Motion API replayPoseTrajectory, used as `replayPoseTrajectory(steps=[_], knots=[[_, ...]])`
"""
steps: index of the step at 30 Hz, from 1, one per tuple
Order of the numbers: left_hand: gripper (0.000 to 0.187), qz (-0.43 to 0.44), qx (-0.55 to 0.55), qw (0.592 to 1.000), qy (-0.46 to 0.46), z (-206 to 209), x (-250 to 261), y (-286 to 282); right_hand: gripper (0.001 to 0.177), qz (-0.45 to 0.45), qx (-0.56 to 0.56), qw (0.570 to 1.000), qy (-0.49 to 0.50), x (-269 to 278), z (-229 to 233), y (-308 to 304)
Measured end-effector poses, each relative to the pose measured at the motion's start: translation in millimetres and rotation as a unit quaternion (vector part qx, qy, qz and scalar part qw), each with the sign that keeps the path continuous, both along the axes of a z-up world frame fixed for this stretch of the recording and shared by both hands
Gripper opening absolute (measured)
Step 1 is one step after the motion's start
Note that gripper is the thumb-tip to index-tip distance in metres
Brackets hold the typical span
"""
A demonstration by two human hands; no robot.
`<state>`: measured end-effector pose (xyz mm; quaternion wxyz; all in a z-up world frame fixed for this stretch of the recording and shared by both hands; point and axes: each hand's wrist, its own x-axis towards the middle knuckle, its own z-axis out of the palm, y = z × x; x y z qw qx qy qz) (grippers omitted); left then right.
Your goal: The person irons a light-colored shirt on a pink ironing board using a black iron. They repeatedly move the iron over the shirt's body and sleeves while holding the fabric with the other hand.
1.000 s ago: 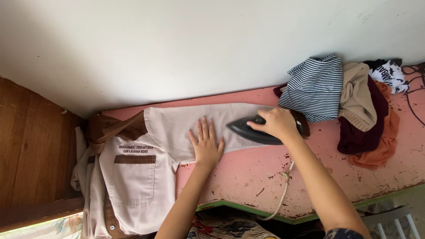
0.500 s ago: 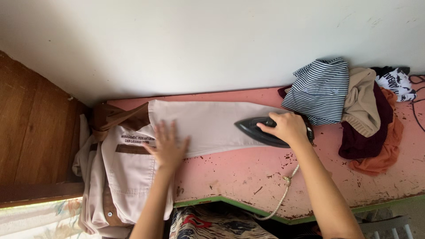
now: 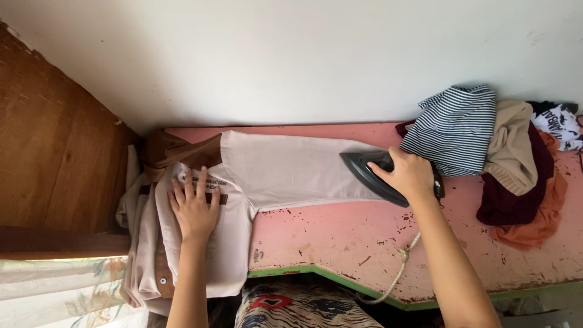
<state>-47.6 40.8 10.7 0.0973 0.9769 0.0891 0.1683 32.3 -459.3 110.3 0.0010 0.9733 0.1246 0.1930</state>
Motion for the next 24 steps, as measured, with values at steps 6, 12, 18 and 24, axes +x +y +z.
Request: replayPoseTrajectory(steps=[6,12,18,24], knots=[[0.061,-0.201,0.02,0.979,0.032,17.9,-0.9,-6.2,0.064,-0.107,0.111,0.961,0.231,22.1,15.1,2.8],[0.072,-0.179,0.001,0.983,0.03,17.4,0.5,-4.7,0.056,-0.077,0.104,0.959,0.251,22.8,29.2,49.7],[0.084,-0.17,-0.029,0.985,0.01,6.5,2.7,-0.2,0.051,0.029,0.173,0.953,0.247,19.2,30.2,150.8],[0.082,-0.176,-0.039,0.983,0.017,3.0,0.1,3.1,0.047,0.103,0.236,0.933,0.253,20.1,19.7,258.4]])
